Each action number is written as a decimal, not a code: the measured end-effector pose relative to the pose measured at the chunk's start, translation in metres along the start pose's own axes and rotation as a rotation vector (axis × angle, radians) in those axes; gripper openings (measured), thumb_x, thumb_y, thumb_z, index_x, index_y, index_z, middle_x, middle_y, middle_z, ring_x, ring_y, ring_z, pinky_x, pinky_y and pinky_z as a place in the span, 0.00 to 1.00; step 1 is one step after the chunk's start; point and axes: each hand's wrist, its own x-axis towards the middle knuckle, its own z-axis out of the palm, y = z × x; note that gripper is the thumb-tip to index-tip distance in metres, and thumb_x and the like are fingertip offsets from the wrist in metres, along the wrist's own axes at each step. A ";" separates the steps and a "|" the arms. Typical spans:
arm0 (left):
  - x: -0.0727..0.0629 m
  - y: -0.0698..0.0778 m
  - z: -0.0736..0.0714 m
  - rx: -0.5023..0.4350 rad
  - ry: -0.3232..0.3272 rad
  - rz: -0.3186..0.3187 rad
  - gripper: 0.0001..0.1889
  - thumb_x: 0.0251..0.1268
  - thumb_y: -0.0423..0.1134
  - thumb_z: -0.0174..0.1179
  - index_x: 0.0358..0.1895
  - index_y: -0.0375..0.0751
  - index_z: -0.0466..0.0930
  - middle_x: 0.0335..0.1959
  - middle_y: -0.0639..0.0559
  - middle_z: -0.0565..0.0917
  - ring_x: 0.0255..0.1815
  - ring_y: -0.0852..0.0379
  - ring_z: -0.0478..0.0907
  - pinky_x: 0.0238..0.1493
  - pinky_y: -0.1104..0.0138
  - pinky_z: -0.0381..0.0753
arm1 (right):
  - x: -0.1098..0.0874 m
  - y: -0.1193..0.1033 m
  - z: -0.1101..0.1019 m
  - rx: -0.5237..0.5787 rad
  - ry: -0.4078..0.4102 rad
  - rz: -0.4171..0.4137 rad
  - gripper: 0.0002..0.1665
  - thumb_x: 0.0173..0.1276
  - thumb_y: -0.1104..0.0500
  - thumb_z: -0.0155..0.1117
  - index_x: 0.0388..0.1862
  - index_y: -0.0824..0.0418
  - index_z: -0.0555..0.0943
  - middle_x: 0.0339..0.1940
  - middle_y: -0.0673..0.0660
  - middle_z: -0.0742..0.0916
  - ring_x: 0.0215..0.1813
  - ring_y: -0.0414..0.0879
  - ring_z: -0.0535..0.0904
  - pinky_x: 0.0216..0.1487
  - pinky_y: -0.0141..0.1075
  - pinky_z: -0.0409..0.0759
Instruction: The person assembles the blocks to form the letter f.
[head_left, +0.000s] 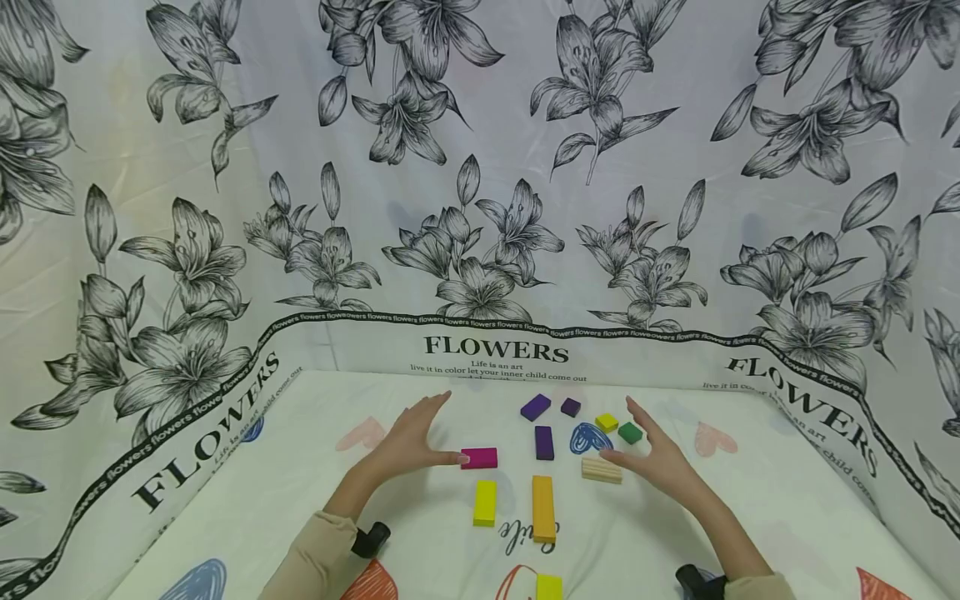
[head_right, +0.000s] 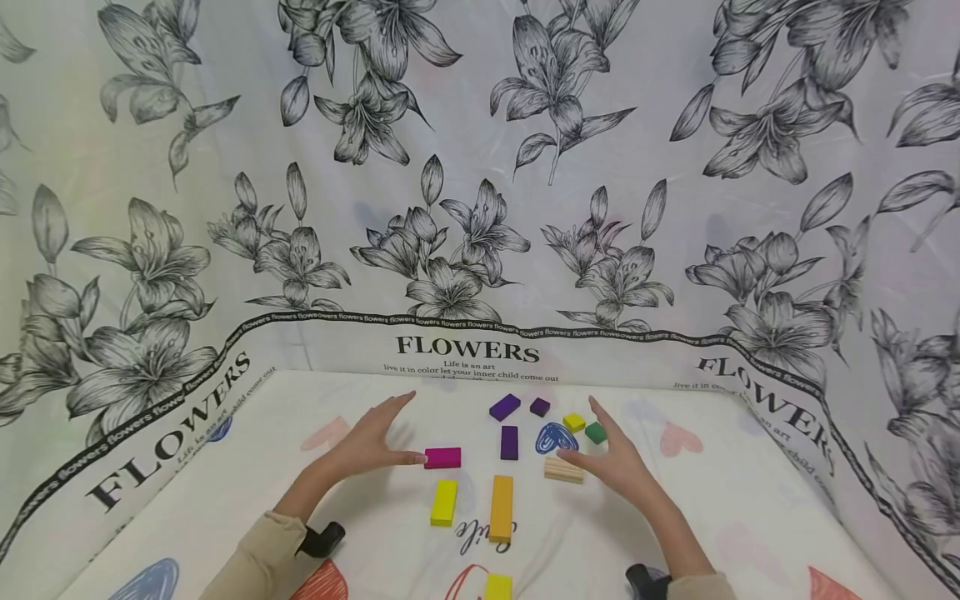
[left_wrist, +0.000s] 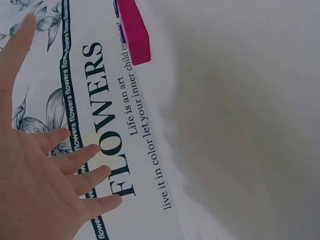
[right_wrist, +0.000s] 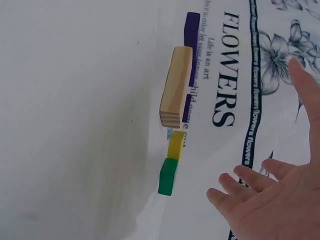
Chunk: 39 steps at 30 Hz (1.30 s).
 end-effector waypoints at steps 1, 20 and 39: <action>-0.001 -0.001 0.002 -0.018 -0.004 0.005 0.58 0.42 0.65 0.72 0.78 0.50 0.52 0.77 0.44 0.60 0.78 0.39 0.54 0.77 0.39 0.50 | -0.001 0.000 0.001 0.016 -0.006 -0.006 0.64 0.58 0.34 0.68 0.81 0.48 0.40 0.81 0.66 0.53 0.77 0.72 0.51 0.69 0.69 0.61; -0.014 0.004 0.014 -0.377 -0.166 0.041 0.55 0.49 0.55 0.74 0.78 0.58 0.48 0.79 0.49 0.55 0.80 0.39 0.50 0.75 0.36 0.52 | -0.006 0.003 0.016 0.154 -0.049 -0.028 0.58 0.62 0.47 0.70 0.80 0.54 0.46 0.79 0.66 0.57 0.78 0.64 0.55 0.75 0.54 0.59; -0.022 0.011 0.035 -0.496 -0.166 0.148 0.50 0.52 0.45 0.74 0.76 0.63 0.51 0.76 0.43 0.60 0.77 0.43 0.58 0.75 0.40 0.58 | -0.011 0.001 0.027 0.318 -0.096 -0.068 0.51 0.64 0.53 0.69 0.78 0.59 0.52 0.78 0.64 0.63 0.78 0.63 0.58 0.74 0.52 0.62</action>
